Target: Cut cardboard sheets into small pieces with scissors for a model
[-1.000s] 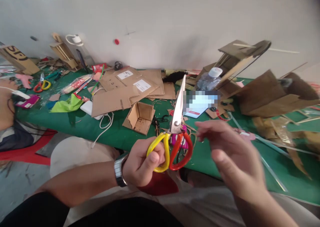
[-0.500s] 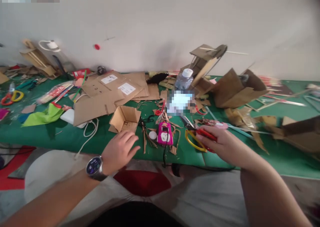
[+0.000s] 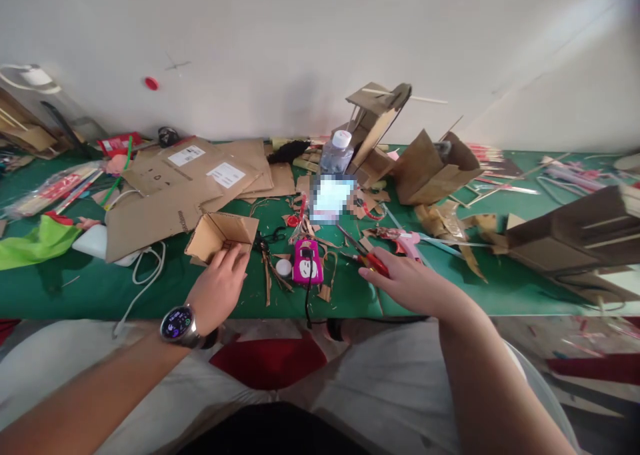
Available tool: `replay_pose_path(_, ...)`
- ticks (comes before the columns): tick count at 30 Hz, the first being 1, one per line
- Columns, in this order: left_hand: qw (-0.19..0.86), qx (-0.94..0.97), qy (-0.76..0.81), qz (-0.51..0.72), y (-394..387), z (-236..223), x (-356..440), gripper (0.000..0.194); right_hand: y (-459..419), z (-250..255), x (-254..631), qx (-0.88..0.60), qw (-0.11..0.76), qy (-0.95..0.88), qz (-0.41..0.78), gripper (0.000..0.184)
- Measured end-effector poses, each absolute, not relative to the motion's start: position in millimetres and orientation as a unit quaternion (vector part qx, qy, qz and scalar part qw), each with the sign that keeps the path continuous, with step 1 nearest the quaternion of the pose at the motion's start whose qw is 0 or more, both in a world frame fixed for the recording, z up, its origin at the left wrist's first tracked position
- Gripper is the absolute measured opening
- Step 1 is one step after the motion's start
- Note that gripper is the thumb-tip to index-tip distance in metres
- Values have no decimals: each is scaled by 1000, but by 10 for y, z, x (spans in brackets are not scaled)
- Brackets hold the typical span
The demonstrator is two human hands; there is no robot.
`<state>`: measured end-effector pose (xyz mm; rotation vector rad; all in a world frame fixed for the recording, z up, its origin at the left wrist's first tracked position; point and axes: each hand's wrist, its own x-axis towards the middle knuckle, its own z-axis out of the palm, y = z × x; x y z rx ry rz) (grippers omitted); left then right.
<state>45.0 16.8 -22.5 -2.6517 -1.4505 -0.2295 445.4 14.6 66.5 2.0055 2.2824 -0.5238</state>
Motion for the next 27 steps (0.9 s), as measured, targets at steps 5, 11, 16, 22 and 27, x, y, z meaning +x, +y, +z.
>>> replay_pose_path(5,64,-869,-487,-61,199,-205,482,39,130,627,4208,651,105,720,-218,40)
replay_pose_path(11,65,-868,-488,-68,172,-90,543,42,152,486,4123,651,103,726,-196,49)
replay_pose_path(16,39,-857,-507,-87,114,-82,581,41,189,427,4133,647,110,728,-199,53)
replay_pose_path(22,-9,-861,-491,-134,-38,30,627,40,236,406,4196,656,66,733,-167,44)
replay_pose_path(27,-63,-876,-373,-300,-461,348,780,47,66,595,3977,653,-182,715,-172,39)
